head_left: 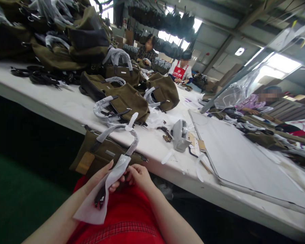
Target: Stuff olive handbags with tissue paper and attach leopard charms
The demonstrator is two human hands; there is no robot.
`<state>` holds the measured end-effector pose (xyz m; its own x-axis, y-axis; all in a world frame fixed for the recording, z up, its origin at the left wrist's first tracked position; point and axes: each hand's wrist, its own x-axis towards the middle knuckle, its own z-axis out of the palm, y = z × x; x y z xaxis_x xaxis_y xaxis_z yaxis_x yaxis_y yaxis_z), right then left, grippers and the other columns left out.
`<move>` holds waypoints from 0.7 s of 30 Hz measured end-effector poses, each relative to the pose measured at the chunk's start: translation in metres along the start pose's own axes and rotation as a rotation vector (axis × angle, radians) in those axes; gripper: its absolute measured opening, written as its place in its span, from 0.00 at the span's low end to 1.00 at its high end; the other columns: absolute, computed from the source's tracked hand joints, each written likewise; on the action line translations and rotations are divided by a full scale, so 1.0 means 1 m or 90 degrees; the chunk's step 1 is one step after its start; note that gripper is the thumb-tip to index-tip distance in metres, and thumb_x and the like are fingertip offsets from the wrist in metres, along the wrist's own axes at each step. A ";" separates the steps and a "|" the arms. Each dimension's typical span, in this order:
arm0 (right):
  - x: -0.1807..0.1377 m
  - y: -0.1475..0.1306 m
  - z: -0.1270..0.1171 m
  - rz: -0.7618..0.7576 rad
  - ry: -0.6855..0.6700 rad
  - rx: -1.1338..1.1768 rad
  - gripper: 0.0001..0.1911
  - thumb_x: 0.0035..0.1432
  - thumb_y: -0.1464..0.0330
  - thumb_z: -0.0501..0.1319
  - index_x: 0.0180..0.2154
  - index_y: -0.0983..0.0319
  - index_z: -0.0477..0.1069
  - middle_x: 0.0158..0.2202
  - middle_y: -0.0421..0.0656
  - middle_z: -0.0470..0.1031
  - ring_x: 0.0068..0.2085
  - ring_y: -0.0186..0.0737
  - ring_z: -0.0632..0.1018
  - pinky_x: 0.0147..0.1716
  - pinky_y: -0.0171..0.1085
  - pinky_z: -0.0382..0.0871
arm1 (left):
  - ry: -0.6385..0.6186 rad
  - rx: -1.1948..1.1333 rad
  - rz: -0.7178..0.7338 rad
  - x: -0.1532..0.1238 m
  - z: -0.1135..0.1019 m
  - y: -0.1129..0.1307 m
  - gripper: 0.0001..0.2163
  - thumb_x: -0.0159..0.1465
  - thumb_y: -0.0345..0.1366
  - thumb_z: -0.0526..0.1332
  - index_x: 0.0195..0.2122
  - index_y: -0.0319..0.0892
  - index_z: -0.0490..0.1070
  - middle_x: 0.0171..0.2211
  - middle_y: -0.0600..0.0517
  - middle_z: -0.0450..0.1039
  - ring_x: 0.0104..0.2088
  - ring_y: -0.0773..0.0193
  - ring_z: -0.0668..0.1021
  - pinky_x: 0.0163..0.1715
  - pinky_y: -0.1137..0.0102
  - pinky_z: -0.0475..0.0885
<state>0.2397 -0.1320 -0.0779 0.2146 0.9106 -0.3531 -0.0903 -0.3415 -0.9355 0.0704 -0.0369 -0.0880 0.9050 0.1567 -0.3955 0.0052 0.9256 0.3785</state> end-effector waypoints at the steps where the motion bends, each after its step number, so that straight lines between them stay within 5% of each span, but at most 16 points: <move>1: -0.003 0.000 0.000 0.010 -0.035 0.016 0.30 0.54 0.42 0.58 0.34 0.65 0.70 0.21 0.39 0.73 0.18 0.31 0.72 0.18 0.29 0.62 | 0.059 0.046 -0.008 -0.009 0.003 0.001 0.29 0.60 0.58 0.62 0.43 0.32 0.75 0.33 0.43 0.77 0.22 0.66 0.75 0.20 0.74 0.70; 4: -0.008 0.004 0.008 0.053 -0.124 0.061 0.34 0.50 0.38 0.58 0.35 0.64 0.68 0.22 0.41 0.75 0.19 0.33 0.74 0.18 0.30 0.64 | 0.200 0.212 0.007 -0.034 0.012 0.000 0.24 0.61 0.54 0.63 0.42 0.34 0.75 0.34 0.45 0.78 0.30 0.62 0.78 0.29 0.71 0.73; 7: -0.003 0.010 0.024 0.088 -0.151 0.080 0.36 0.46 0.36 0.60 0.35 0.64 0.67 0.21 0.41 0.74 0.18 0.33 0.73 0.16 0.30 0.64 | 0.237 0.413 0.046 -0.051 0.017 0.000 0.22 0.60 0.50 0.65 0.48 0.38 0.73 0.41 0.46 0.78 0.42 0.56 0.79 0.39 0.68 0.73; 11: 0.006 0.014 0.044 0.081 -0.097 0.025 0.34 0.49 0.39 0.61 0.34 0.67 0.71 0.20 0.41 0.73 0.17 0.32 0.71 0.16 0.31 0.62 | 0.294 0.662 0.097 -0.055 0.016 0.000 0.20 0.62 0.44 0.60 0.50 0.38 0.70 0.46 0.44 0.77 0.50 0.49 0.77 0.49 0.61 0.71; 17: 0.008 0.017 0.058 -0.016 -0.021 -0.031 0.28 0.49 0.47 0.66 0.36 0.66 0.77 0.35 0.49 0.80 0.34 0.42 0.79 0.30 0.35 0.71 | 0.394 1.019 0.143 -0.054 0.026 -0.002 0.21 0.64 0.35 0.51 0.57 0.39 0.65 0.48 0.41 0.77 0.50 0.49 0.79 0.51 0.58 0.70; 21: 0.006 0.019 0.059 0.028 -0.056 -0.017 0.34 0.55 0.39 0.54 0.31 0.65 0.72 0.21 0.43 0.73 0.21 0.38 0.74 0.20 0.34 0.66 | 0.396 1.075 0.155 -0.059 0.029 -0.001 0.27 0.66 0.36 0.48 0.67 0.38 0.52 0.58 0.39 0.71 0.55 0.51 0.76 0.56 0.59 0.68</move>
<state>0.1824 -0.1189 -0.0972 0.1251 0.9113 -0.3922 -0.0718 -0.3859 -0.9197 0.0290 -0.0568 -0.0410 0.6796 0.6787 -0.2783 0.6482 -0.3780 0.6610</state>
